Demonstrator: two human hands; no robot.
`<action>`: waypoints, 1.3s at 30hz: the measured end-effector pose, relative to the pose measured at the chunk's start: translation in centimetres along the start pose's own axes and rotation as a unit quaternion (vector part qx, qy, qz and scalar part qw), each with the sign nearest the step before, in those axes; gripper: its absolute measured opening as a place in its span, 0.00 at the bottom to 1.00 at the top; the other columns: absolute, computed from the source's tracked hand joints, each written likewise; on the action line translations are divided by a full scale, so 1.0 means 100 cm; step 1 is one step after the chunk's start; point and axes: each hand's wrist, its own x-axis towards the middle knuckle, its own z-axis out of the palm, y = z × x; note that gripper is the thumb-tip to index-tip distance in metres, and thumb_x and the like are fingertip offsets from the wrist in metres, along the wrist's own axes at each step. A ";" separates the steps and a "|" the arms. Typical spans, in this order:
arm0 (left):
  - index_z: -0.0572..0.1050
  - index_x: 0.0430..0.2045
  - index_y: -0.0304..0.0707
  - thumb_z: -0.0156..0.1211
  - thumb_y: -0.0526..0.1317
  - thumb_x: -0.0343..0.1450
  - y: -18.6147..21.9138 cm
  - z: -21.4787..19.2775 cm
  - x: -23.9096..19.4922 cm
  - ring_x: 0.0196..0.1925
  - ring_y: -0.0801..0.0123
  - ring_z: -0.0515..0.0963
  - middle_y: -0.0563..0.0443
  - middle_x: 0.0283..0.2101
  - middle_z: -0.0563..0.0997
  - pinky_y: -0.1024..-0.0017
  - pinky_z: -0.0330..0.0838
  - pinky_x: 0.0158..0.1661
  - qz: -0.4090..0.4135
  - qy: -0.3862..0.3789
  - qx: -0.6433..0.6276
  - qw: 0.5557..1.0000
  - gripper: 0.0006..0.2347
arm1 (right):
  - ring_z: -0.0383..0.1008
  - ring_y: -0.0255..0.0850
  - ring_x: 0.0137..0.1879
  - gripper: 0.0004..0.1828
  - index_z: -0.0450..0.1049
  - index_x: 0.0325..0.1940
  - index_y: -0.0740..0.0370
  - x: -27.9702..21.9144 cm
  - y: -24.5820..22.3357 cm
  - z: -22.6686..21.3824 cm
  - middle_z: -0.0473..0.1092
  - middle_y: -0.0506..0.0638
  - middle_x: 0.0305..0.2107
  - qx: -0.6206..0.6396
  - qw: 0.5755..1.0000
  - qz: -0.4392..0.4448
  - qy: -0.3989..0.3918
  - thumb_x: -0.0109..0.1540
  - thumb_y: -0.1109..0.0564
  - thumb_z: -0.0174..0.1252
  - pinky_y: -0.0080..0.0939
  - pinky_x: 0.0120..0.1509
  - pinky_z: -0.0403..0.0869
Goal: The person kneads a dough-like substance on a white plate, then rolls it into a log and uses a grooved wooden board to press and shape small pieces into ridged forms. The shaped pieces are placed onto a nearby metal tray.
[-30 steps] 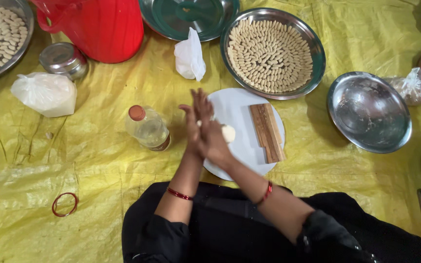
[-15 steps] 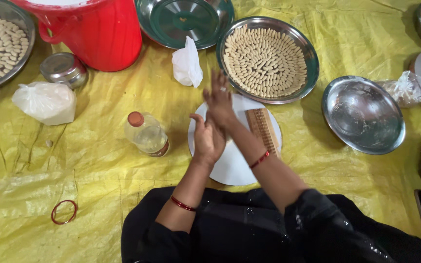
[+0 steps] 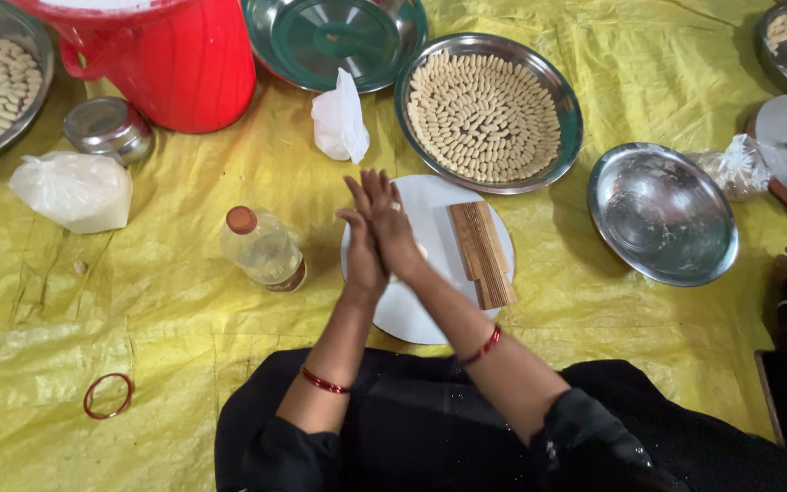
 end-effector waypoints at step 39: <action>0.80 0.33 0.42 0.51 0.51 0.76 -0.007 -0.032 -0.027 0.19 0.68 0.77 0.48 0.17 0.75 0.69 0.69 0.27 -0.089 -0.108 0.524 0.840 0.15 | 0.58 0.59 0.68 0.37 0.73 0.65 0.45 -0.090 0.045 -0.088 0.64 0.60 0.65 -0.480 0.853 0.166 0.124 0.51 0.48 0.72 0.62 0.66 0.63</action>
